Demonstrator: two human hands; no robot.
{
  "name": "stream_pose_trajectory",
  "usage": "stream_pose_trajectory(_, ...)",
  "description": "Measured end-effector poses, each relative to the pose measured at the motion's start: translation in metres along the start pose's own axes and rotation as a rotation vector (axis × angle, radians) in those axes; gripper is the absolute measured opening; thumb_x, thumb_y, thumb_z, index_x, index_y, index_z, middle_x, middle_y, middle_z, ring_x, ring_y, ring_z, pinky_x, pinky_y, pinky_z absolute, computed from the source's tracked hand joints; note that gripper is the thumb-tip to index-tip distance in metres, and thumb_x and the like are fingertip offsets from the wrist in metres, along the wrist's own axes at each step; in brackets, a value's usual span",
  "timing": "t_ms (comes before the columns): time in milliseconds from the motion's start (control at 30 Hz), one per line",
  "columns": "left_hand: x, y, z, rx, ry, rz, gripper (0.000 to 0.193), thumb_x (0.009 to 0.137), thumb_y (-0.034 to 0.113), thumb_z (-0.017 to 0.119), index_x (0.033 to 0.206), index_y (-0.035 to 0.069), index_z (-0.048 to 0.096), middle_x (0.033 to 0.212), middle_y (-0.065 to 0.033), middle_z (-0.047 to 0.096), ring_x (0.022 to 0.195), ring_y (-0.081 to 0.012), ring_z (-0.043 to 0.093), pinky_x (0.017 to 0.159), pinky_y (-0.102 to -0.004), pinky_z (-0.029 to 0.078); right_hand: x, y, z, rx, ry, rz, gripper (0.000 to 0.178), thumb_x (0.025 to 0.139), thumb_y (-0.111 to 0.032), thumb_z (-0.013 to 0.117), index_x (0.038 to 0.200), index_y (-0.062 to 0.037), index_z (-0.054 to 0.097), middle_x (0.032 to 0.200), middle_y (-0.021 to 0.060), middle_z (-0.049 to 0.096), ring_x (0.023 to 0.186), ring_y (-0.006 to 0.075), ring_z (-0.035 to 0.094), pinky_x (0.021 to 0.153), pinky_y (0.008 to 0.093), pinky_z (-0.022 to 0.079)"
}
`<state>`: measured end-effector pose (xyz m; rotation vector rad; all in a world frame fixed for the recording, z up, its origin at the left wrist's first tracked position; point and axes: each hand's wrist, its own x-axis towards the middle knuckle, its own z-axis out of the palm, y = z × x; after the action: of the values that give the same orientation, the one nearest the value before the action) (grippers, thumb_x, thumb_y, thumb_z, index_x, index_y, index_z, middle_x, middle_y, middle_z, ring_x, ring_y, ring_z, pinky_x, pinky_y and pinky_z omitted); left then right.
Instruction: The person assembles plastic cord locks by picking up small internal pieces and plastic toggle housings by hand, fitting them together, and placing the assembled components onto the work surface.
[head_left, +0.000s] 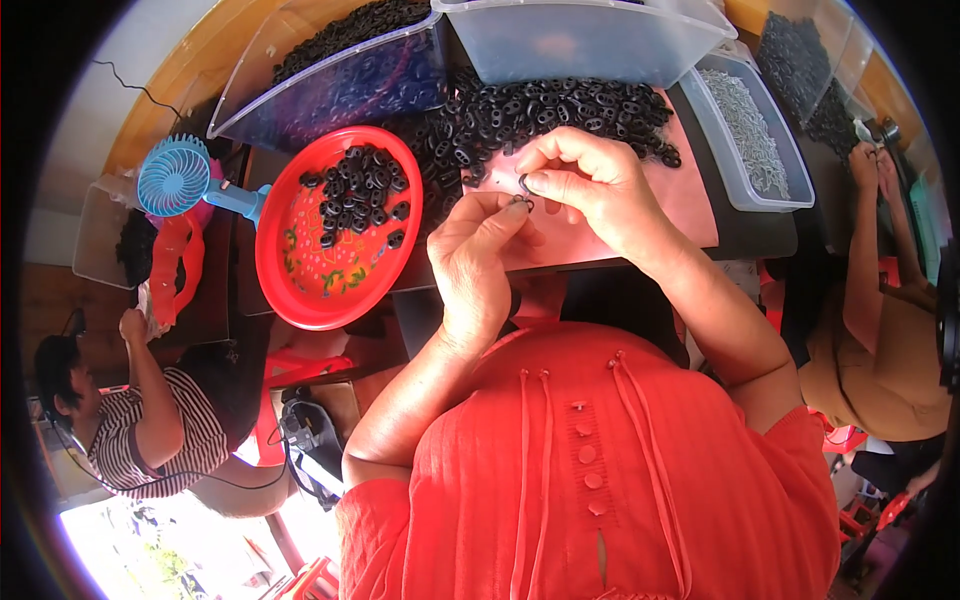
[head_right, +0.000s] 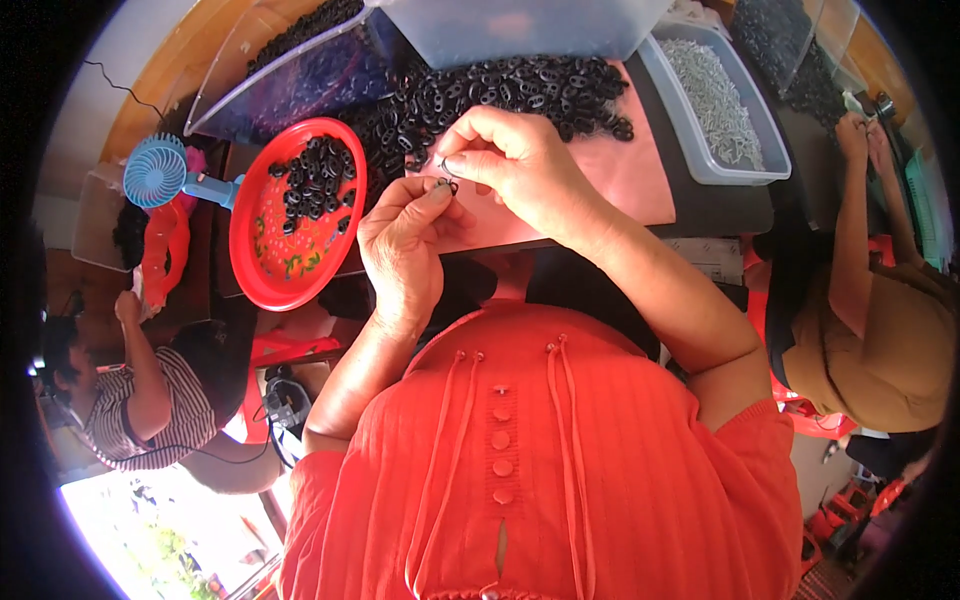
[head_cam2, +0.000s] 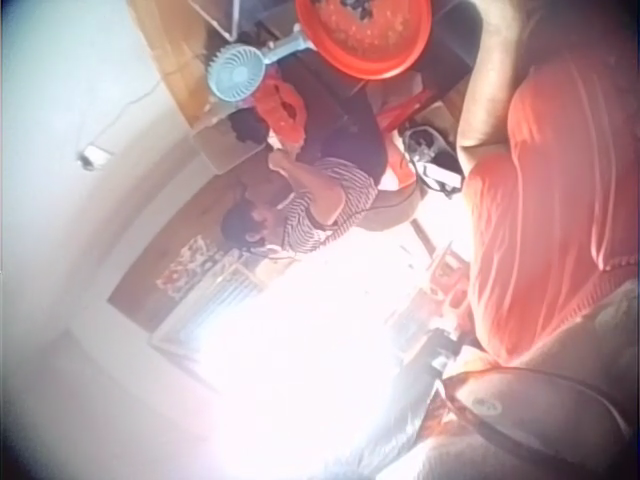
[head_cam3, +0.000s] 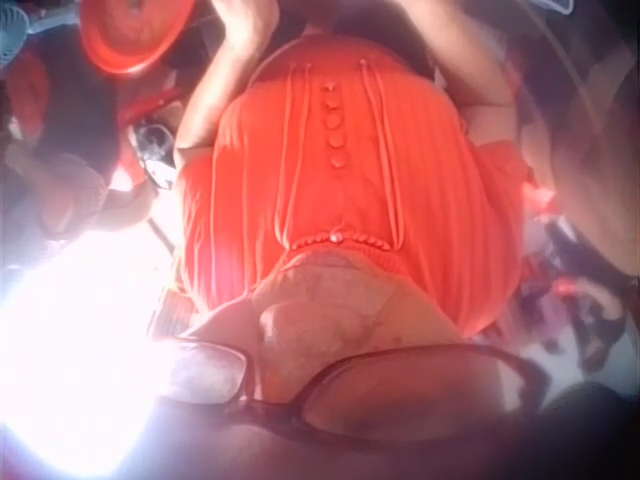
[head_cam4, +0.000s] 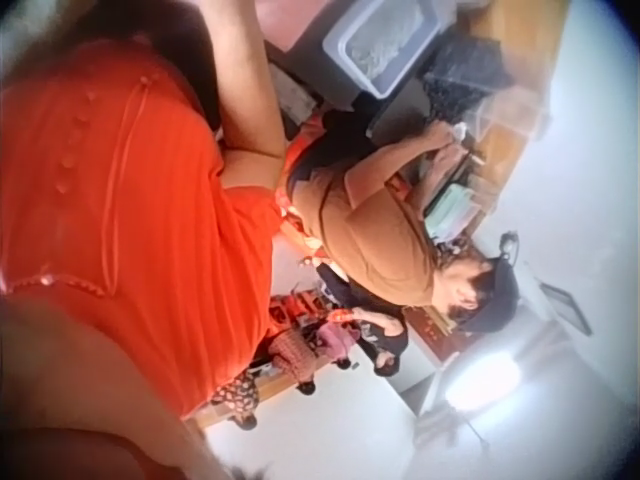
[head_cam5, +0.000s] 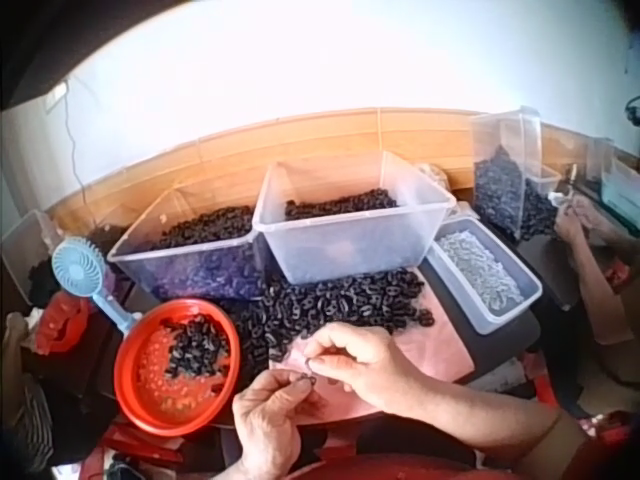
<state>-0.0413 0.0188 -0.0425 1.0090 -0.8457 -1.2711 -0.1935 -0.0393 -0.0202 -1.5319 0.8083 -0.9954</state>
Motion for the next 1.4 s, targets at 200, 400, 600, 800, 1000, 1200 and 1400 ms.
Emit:
stream_pose_trajectory(200,-0.002,0.0,-0.002,-0.051,-0.004,-0.02,0.009,0.09,0.004,0.058,0.094,-0.004,0.061,0.075,-0.0117,0.064,0.064,-0.0195,0.063,0.062,-0.0293,0.053,-0.007,0.004,0.006,-0.07,0.03,-0.094,0.004,0.089,-0.006,0.065,0.092,-0.0034,0.063,0.084,-0.0013,0.062,0.07,0.0034,0.055,0.053,0.018,0.041)
stream_pose_trajectory(400,-0.002,-0.001,0.003,-0.115,0.038,0.007,0.011,0.09,0.006,0.056,0.087,-0.005,0.06,0.071,-0.0105,0.063,0.06,-0.0154,0.06,0.058,-0.0254,0.051,-0.008,0.008,0.013,-0.236,0.152,-0.366,0.006,0.085,0.0,0.065,0.09,0.001,0.061,0.086,0.0086,0.067,0.08,0.0155,0.066,0.07,0.0262,0.051)
stream_pose_trajectory(600,-0.002,0.004,0.008,-0.163,0.072,-0.063,0.01,0.09,0.004,0.056,0.087,-0.004,0.06,0.071,-0.0103,0.063,0.059,-0.015,0.06,0.055,-0.0251,0.051,-0.008,0.011,0.014,-0.268,0.17,-0.401,0.006,0.085,0.001,0.065,0.09,0.0013,0.061,0.085,0.0082,0.067,0.08,0.0152,0.066,0.07,0.0261,0.051)
stream_pose_trajectory(800,-0.002,-0.001,0.003,-0.141,0.024,-0.065,0.008,0.09,0.004,0.06,0.088,-0.004,0.06,0.073,-0.0093,0.064,0.06,-0.0143,0.06,0.054,-0.0252,0.051,-0.001,0.004,0.0,0.083,-0.005,0.021,0.004,0.087,-0.004,0.065,0.088,-0.0003,0.065,0.077,0.0025,0.065,0.064,0.0079,0.06,0.051,0.0212,0.045)
stream_pose_trajectory(1000,0.0,-0.001,0.005,-0.08,0.056,0.109,0.015,0.084,-0.01,0.062,0.098,-0.003,0.061,0.088,-0.0096,0.065,0.071,-0.0172,0.063,0.063,-0.0284,0.054,0.004,-0.002,-0.012,0.161,-0.115,0.165,0.012,0.088,-0.012,0.066,0.086,-0.0011,0.065,0.072,0.0016,0.062,0.058,0.0062,0.056,0.046,0.0194,0.039)
stream_pose_trajectory(1200,-0.001,0.001,0.006,-0.105,-0.06,0.091,0.023,0.08,-0.011,0.067,0.1,-0.002,0.061,0.092,-0.0083,0.066,0.072,-0.0107,0.059,0.068,-0.0239,0.051,0.007,-0.002,-0.023,0.118,-0.212,0.215,0.018,0.088,-0.019,0.067,0.08,-0.0028,0.066,0.067,-0.0006,0.057,0.054,0.0049,0.051,0.045,0.019,0.037)
stream_pose_trajectory(1400,-0.004,0.0,0.001,-0.083,-0.146,0.084,0.025,0.078,-0.013,0.069,0.099,-0.003,0.06,0.092,-0.0086,0.064,0.074,-0.0129,0.061,0.059,-0.0246,0.052,0.004,-0.004,-0.025,0.149,-0.306,0.29,0.019,0.089,-0.021,0.067,0.08,-0.0032,0.066,0.065,-0.0013,0.056,0.054,0.004,0.049,0.045,0.0195,0.037)
